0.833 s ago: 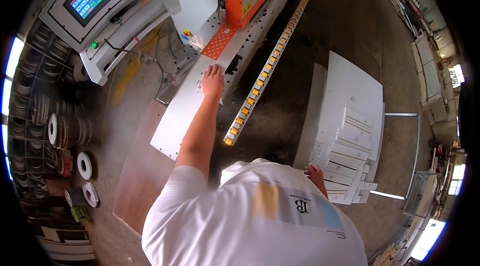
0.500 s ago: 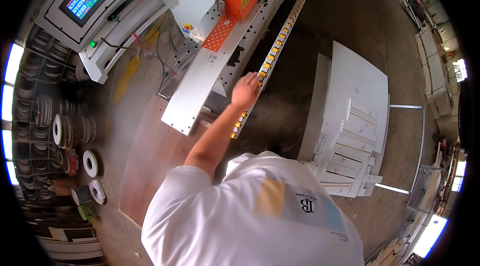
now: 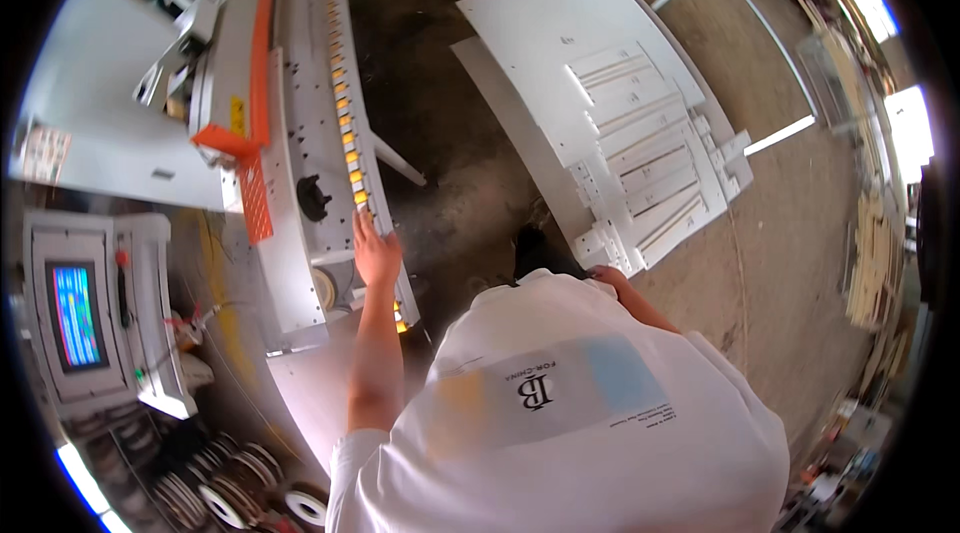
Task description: The person operates a large industrial machine in a workshop, repeatedly loading white rectangular panels onto a conveyor belt. They use both hands to position the panels and interact with a digital control panel to manage the machine's operation. The person handles the panels one at a time, moving them from a stack to the machine's intake.
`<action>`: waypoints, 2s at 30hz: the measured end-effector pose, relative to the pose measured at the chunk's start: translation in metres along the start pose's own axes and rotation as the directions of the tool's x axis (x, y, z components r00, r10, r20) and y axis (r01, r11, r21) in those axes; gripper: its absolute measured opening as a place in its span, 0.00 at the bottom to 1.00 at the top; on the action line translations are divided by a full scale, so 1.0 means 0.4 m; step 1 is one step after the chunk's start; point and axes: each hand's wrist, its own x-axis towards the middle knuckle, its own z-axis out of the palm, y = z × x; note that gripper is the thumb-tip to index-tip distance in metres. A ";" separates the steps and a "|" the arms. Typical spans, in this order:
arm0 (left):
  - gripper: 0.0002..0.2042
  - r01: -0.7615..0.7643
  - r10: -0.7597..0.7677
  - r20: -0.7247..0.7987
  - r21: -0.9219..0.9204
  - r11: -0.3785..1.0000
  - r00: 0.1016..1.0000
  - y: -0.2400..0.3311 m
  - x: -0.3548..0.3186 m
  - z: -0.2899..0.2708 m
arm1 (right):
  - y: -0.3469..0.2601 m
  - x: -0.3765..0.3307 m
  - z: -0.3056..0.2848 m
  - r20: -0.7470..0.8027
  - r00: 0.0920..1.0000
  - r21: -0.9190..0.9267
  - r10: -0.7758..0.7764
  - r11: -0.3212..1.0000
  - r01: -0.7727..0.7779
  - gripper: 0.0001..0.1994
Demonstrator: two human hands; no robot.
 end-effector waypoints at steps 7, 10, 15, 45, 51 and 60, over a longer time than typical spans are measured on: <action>0.40 0.010 -0.014 0.054 0.072 0.997 0.998 0.026 0.021 0.003 | 0.050 0.063 0.040 -0.123 0.934 -0.188 -0.334 0.932 0.309 0.15; 0.39 0.061 -0.065 0.054 0.073 0.995 0.996 0.061 0.002 -0.023 | -0.002 0.097 -0.044 -0.124 0.986 -0.037 -0.110 0.994 0.106 0.15; 0.40 0.237 -0.264 0.111 0.208 0.949 0.958 0.044 0.053 0.017 | -0.027 0.176 -0.167 -0.051 0.959 0.398 0.280 0.886 -0.237 0.17; 0.42 0.626 -0.573 -0.271 0.469 0.623 0.773 0.027 0.480 0.153 | 0.129 0.945 -0.785 -0.348 0.139 0.912 0.927 0.370 -0.178 0.53; 0.41 0.651 -0.587 -0.306 0.503 0.569 0.750 0.066 0.492 0.171 | -0.013 1.016 -0.912 -0.320 0.199 0.774 0.926 0.377 -0.509 0.61; 0.37 0.663 -0.574 -0.346 0.502 0.555 0.742 0.102 0.494 0.177 | -0.090 1.044 -0.905 -0.329 0.250 0.674 0.911 0.412 -0.613 0.63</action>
